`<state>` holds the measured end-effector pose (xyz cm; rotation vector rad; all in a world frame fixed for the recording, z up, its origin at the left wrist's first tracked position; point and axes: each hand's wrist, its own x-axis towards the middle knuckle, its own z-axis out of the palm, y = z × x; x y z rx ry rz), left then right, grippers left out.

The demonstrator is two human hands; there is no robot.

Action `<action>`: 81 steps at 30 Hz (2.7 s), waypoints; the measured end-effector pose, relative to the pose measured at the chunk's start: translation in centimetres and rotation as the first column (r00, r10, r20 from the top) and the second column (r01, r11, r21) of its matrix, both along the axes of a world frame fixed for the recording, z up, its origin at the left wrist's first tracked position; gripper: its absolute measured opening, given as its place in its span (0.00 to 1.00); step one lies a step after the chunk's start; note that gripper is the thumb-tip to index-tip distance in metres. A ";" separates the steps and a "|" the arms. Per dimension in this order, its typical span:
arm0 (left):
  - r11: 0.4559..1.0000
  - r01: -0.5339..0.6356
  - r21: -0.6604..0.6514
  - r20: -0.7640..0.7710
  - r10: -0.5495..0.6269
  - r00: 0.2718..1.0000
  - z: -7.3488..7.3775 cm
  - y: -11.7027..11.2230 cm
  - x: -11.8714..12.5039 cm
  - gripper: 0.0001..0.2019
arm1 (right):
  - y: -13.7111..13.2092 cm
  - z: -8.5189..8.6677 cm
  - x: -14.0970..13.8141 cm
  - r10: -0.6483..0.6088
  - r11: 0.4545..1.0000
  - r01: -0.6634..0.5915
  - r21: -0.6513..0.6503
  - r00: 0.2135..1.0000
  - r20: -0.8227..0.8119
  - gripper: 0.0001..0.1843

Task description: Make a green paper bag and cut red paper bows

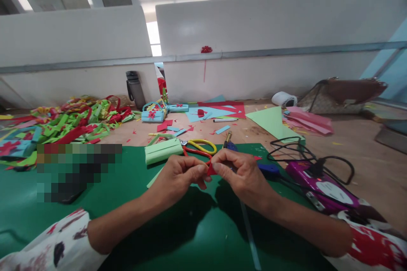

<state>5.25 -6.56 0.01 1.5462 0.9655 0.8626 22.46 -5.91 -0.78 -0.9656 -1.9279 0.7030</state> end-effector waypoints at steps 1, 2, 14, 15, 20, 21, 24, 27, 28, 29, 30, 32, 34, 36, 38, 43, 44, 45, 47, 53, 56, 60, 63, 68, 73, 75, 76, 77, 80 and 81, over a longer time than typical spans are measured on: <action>1.000 -0.004 -0.003 0.002 0.004 1.000 0.0 0.1 0.0 0.11 | 0.1 0.0 0.0 -0.002 1.000 0.002 -0.001 1.000 0.000 0.08; 1.000 -0.004 0.005 -0.004 0.004 1.000 -0.1 0.2 0.0 0.10 | 0.1 0.0 0.0 0.001 1.000 -0.001 -0.004 1.000 0.002 0.08; 0.996 0.019 0.087 -0.049 -0.014 0.999 -0.6 0.1 -0.2 0.08 | 0.0 -0.3 0.0 0.027 0.999 -0.027 0.019 1.000 0.010 0.08; 0.997 0.021 0.079 -0.044 -0.017 0.999 -0.8 0.2 -0.2 0.08 | 0.0 -0.3 0.0 0.028 0.999 -0.028 0.019 1.000 0.012 0.08; 0.999 0.039 0.025 -0.026 -0.038 0.999 -1.3 0.4 -0.4 0.08 | -0.1 -0.2 0.0 0.051 0.997 -0.052 0.051 0.998 0.033 0.09; 0.999 0.045 0.030 -0.032 -0.044 0.999 -1.3 0.4 -0.4 0.08 | -0.1 -0.2 0.0 0.060 0.996 -0.062 0.057 0.997 0.038 0.09; 0.996 0.055 0.065 -0.073 -0.050 0.996 -1.1 0.2 -0.4 0.09 | -0.1 -0.2 0.0 0.073 0.994 -0.077 0.074 0.996 0.048 0.09; 0.994 0.041 0.099 -0.124 -0.029 0.992 -0.8 0.0 -0.3 0.11 | -0.2 -0.2 0.0 0.077 0.990 -0.083 0.113 0.995 0.060 0.09; 0.993 0.038 0.113 -0.149 -0.021 0.989 -0.7 -0.1 -0.2 0.11 | -0.3 -0.2 0.0 0.076 0.987 -0.084 0.134 0.995 0.063 0.09; 0.991 0.039 0.126 -0.175 -0.016 0.984 -0.6 -0.2 -0.1 0.12 | -0.3 -0.2 0.0 0.076 0.984 -0.086 0.154 0.995 0.066 0.09; 0.990 0.045 0.132 -0.198 -0.018 0.980 -0.6 -0.2 0.0 0.12 | -0.4 -0.3 0.0 0.078 0.981 -0.089 0.174 0.995 0.069 0.09; 0.991 0.058 0.117 -0.224 -0.030 0.974 -0.5 -0.3 0.1 0.12 | -0.5 -0.4 -0.1 0.084 0.972 -0.098 0.214 0.994 0.076 0.09; 0.995 0.064 0.082 -0.226 -0.044 0.973 -0.6 -0.4 0.2 0.12 | -0.6 -0.5 -0.1 0.099 0.960 -0.118 0.253 0.991 0.090 0.10; 0.996 0.063 0.056 -0.222 -0.049 0.974 -0.6 -0.4 0.3 0.10 | -0.6 -0.6 0.0 0.105 0.949 -0.132 0.286 0.989 0.108 0.10; 0.997 0.066 0.043 -0.212 -0.055 0.976 -0.6 -0.4 0.2 0.08 | -0.4 -0.7 0.0 0.078 0.947 -0.109 0.304 0.991 0.113 0.10; 0.997 0.081 -0.019 -0.126 -0.083 0.989 -0.4 -0.5 0.2 0.09 | -0.1 -0.5 0.0 -0.031 0.976 0.010 0.219 0.995 0.095 0.09; 0.998 0.060 -0.027 -0.107 -0.063 0.992 -0.4 -0.5 0.3 0.10 | -0.1 -0.4 -0.1 -0.030 0.981 0.011 0.194 0.995 0.094 0.08; 0.999 0.025 -0.024 -0.096 -0.027 0.995 -0.5 -0.5 0.4 0.10 | -0.2 -0.4 -0.2 -0.025 0.984 0.008 0.178 0.995 0.092 0.08; 0.998 -0.055 0.020 -0.096 0.056 0.994 -0.7 -0.4 0.7 0.07 | -0.3 -0.3 -0.3 -0.016 0.987 0.003 0.162 0.997 0.082 0.08; 0.991 -0.118 0.067 -0.010 0.119 0.993 -1.5 -0.5 1.1 0.06 | -0.6 -0.4 -0.5 0.010 0.982 -0.018 0.186 0.999 0.043 0.09; 0.989 -0.141 0.054 -0.012 0.141 0.990 -1.4 -0.6 1.0 0.07 | -0.4 -0.6 -0.4 -0.009 0.976 0.004 0.220 1.000 0.019 0.09; 0.986 -0.157 0.056 -0.048 0.160 0.986 -1.3 -0.6 0.9 0.07 | -0.3 -0.6 -0.3 -0.024 0.974 0.021 0.227 1.000 0.011 0.08; 0.988 -0.137 0.076 -0.052 0.141 0.989 -1.3 -0.6 0.9 0.06 | -0.3 -0.6 -0.3 -0.025 0.981 0.021 0.194 1.000 0.015 0.08; 0.987 -0.118 0.105 -0.017 0.120 0.993 -1.2 -0.4 0.9 0.06 | -0.1 -0.7 -0.3 -0.010 0.987 0.003 0.163 0.999 0.041 0.09; 0.973 -0.126 0.194 -0.033 0.135 0.990 -1.0 -0.4 0.7 0.06 | -0.2 -0.7 -0.3 0.030 0.982 -0.040 0.184 0.998 0.059 0.10; 0.969 -0.155 0.194 -0.002 0.158 0.987 -1.0 -0.5 0.7 0.06 | -0.2 -0.7 -0.3 0.037 0.984 -0.046 0.170 0.998 0.057 0.09; 0.969 -0.170 0.178 0.028 0.167 0.986 -1.0 -0.5 0.6 0.06 | -0.2 -0.7 -0.3 0.036 0.986 -0.045 0.161 0.998 0.057 0.08; 0.971 -0.184 0.153 0.061 0.177 0.982 -1.0 -0.5 0.6 0.05 | -0.2 -0.7 -0.3 0.031 0.988 -0.039 0.152 0.998 0.059 0.08; 0.974 -0.215 0.066 0.133 0.205 0.970 -0.8 -0.4 0.5 0.05 | -0.2 -0.8 -0.3 0.009 0.992 -0.018 0.126 0.997 0.074 0.07; 0.974 -0.221 0.049 0.144 0.212 0.967 -0.7 -0.4 0.5 0.05 | -0.2 -0.8 -0.3 0.007 0.993 -0.016 0.116 0.997 0.080 0.07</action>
